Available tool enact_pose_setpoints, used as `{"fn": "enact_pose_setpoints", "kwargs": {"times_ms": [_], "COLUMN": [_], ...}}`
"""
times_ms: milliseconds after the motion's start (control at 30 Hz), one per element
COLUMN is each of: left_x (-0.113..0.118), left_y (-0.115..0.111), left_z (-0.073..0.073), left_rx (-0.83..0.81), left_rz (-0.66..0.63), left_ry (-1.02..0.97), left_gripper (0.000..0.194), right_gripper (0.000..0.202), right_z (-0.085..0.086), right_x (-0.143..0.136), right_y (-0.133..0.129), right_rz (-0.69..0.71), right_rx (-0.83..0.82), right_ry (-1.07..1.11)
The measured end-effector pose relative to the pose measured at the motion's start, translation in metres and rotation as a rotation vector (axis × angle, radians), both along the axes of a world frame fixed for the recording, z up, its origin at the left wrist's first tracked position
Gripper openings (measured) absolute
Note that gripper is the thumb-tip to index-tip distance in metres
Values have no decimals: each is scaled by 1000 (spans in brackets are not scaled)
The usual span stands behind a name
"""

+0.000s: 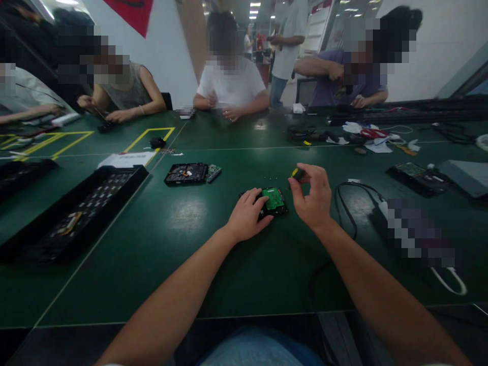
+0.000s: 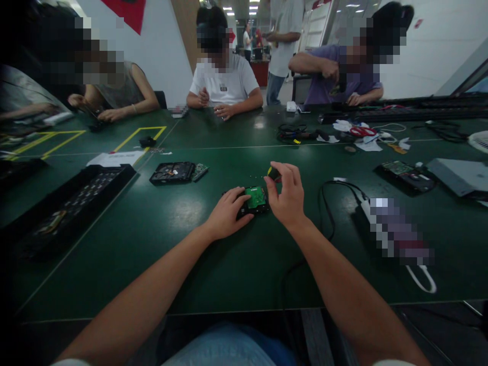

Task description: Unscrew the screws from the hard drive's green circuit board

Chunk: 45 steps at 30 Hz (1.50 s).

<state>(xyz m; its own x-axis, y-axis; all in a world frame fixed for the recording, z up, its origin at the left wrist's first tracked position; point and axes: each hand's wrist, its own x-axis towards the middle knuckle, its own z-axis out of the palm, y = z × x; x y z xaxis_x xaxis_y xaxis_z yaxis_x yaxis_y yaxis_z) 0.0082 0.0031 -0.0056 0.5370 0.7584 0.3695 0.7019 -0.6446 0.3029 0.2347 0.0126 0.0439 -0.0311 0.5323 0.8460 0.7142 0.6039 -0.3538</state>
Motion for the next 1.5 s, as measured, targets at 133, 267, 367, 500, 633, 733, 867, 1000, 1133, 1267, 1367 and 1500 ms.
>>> {"fn": "enact_pose_setpoints", "kwargs": {"times_ms": [133, 267, 367, 500, 633, 733, 867, 1000, 1133, 1267, 1367, 1500], "left_x": [0, 0, 0, 0, 0, 0, 0, 1, 0, 0, 0, 0], "left_y": [0, 0, 0, 0, 0, 0, -1, 0, 0, 0, 0, 1], "left_z": [0, 0, 0, 0, 0, 1, 2, 0, 0, 0, 0, 0], "left_rx": [3, 7, 4, 0, -4, 0, 1, 1, 7, 10, 4, -9], "left_rz": [1, 6, 6, 0, 4, 1, 5, 6, 8, 4, 2, 2], "left_ry": [0, 11, 14, 14, 14, 18, 24, 24, 17, 20, 23, 27], "left_gripper": [58, 58, 58, 59, 57, 57, 59, 57, 57, 58, 58, 59], "right_gripper": [44, 43, 39, 37, 41, 41, 43, 41, 46, 43, 40, 41], "right_z": [-5, -3, 1, -1, -4, -1, 3, -2, -9, -5, 1, -2], "right_x": [0, 1, 1, 1, 1, 1, 1, 0, -2, -1, -1, -1], "right_y": [3, 3, 1, 0, 2, 1, 0, 0, 2, 0, -2, 0], "right_rz": [29, 9, -36, -5, 27, 5, -8, 16, 64, 6, -34, 7], "right_rx": [-39, 9, 60, 6, -17, 17, 44, -1, -72, -17, 39, 17], "right_ry": [-7, 1, -10, 0, 6, 8, -15, -10, 28, 28, 2, 11]}}
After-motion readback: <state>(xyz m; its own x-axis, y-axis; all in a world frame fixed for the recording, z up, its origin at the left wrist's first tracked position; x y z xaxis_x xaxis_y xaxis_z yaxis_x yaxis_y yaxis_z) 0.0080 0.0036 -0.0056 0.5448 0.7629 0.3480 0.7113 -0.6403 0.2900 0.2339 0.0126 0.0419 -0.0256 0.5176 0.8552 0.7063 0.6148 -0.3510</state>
